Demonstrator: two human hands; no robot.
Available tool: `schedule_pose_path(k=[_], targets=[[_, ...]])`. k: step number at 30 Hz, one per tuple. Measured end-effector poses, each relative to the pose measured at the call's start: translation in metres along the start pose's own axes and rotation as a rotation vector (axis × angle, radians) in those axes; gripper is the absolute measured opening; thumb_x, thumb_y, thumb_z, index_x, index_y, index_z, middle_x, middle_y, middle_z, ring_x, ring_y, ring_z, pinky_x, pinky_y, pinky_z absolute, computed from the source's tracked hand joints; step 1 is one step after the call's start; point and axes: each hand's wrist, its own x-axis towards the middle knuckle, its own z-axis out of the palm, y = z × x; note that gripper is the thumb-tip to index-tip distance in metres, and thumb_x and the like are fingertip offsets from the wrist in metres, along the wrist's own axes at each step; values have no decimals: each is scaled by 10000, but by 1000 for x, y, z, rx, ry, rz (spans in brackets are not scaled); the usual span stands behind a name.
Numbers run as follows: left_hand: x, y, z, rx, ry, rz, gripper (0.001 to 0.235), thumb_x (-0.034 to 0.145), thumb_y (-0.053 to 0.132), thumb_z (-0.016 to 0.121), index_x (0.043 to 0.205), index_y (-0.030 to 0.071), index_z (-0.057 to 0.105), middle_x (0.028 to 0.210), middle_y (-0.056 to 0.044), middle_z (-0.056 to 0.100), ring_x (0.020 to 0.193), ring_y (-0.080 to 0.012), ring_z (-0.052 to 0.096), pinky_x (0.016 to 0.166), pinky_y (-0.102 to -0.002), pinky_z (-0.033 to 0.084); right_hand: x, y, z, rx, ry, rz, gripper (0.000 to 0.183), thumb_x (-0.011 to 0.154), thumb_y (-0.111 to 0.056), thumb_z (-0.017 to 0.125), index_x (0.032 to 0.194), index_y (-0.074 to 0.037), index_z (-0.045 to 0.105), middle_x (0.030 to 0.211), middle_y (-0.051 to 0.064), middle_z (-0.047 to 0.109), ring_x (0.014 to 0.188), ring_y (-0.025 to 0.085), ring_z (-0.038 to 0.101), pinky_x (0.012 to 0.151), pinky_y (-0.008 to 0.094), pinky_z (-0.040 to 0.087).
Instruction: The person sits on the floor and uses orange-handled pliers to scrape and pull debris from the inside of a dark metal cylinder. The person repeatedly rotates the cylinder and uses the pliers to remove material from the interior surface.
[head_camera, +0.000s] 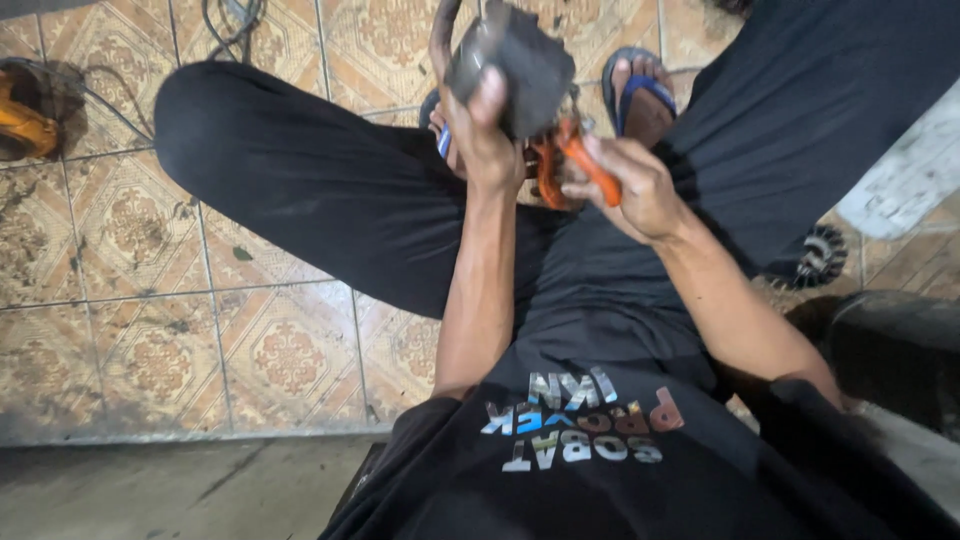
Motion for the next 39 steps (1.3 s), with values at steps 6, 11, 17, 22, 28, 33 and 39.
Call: schedule_pose_path(k=[6, 11, 17, 22, 28, 33, 39], targets=[[-29, 29, 26, 641, -294, 406, 1267, 639, 575, 933, 1605, 114, 256, 1609, -101, 368, 1522, -284, 473, 1319, -417, 437, 4, 38, -28, 526, -148, -167, 317, 983, -108, 503, 698, -103, 364, 685, 80, 325, 716, 239, 387, 735, 405, 320], [-28, 32, 72, 295, -612, 809, 1108, 673, 512, 951, 1364, -100, 338, 1036, -324, 695, 842, -413, 728, 757, -505, 599, -1, 35, -25, 364, -109, -246, 307, 983, -99, 516, 708, -93, 378, 692, 81, 338, 710, 235, 390, 723, 400, 323], [-33, 42, 85, 72, -646, 705, 1197, 553, 301, 1053, 1372, -145, 302, 990, -390, 651, 806, -464, 682, 746, -539, 579, -15, 34, -32, 187, -40, -334, 296, 984, -88, 531, 721, -81, 396, 701, 82, 352, 702, 230, 394, 709, 394, 327], [-35, 46, 89, 153, -652, 738, 1118, 692, 345, 981, 1375, -186, 272, 1019, -373, 662, 821, -435, 706, 740, -519, 582, -15, 39, -38, 46, -5, -396, 286, 985, -79, 543, 732, -71, 410, 709, 83, 364, 696, 226, 397, 698, 388, 331], [-34, 58, 86, 121, -661, 653, 1130, 710, 286, 987, 1452, -112, 232, 1084, -380, 650, 890, -447, 701, 811, -519, 586, -6, 74, -111, -131, 26, -481, 274, 986, -69, 558, 745, -58, 428, 718, 83, 379, 689, 221, 401, 684, 382, 335], [-27, 62, 93, 197, -684, 828, 1137, 724, 317, 963, 1472, -129, 233, 1035, -349, 678, 828, -346, 729, 902, -358, 584, -3, 89, -145, -273, 42, -556, 264, 987, -60, 571, 756, -48, 442, 725, 84, 391, 682, 217, 404, 673, 376, 338], [-50, 60, 92, 132, -567, 648, 1173, 632, 332, 1006, 1476, -87, 309, 1148, -349, 663, 953, -407, 727, 851, -479, 596, -2, 31, -50, -451, 74, -643, 253, 987, -49, 586, 769, -36, 460, 734, 85, 406, 675, 212, 407, 659, 370, 342]])
